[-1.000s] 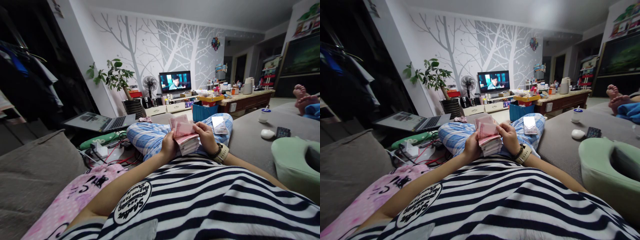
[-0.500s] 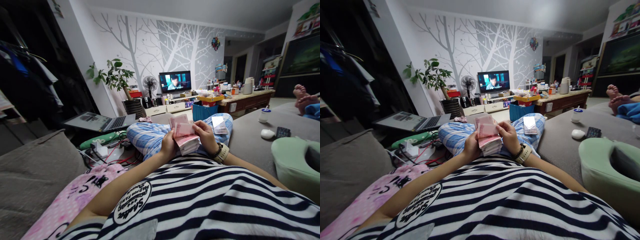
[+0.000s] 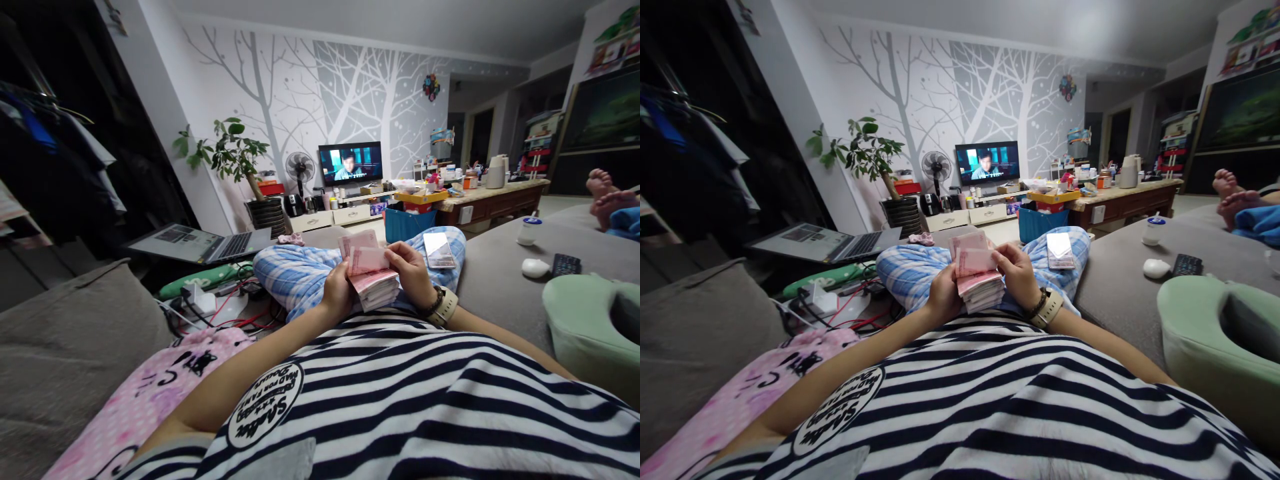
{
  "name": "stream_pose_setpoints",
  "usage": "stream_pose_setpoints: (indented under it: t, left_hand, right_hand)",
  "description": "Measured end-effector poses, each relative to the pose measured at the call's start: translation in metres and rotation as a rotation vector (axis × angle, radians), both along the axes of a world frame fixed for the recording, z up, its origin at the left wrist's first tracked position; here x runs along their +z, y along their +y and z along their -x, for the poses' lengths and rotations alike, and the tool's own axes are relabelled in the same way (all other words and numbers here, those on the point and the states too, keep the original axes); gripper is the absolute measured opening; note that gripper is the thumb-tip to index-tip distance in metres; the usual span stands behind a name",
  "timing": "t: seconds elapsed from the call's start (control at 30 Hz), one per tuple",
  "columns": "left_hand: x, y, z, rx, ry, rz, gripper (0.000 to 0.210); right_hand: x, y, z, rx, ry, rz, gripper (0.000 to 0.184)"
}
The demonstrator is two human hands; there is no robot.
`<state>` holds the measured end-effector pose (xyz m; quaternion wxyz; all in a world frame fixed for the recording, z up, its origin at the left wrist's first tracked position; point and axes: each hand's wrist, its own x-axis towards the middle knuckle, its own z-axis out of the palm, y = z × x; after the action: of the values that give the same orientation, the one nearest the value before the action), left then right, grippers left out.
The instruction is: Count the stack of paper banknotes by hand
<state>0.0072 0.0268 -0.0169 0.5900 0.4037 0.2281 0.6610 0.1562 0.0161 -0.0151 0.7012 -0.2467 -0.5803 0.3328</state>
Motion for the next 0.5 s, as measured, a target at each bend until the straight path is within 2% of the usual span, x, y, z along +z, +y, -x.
stream_pose_setpoints:
  t: [0.3,0.5]
  left_hand:
    - [0.0041,-0.0086,0.0001,0.070,0.063,-0.005,0.006]
    - [0.0040,-0.0077,0.0002,0.054,0.061,0.001,0.002]
  right_hand:
    - [-0.0007,-0.0007,0.0010,0.020,0.028,-0.009,0.031]
    - [0.0011,-0.0033,0.0008,0.004,0.021,-0.040,0.034]
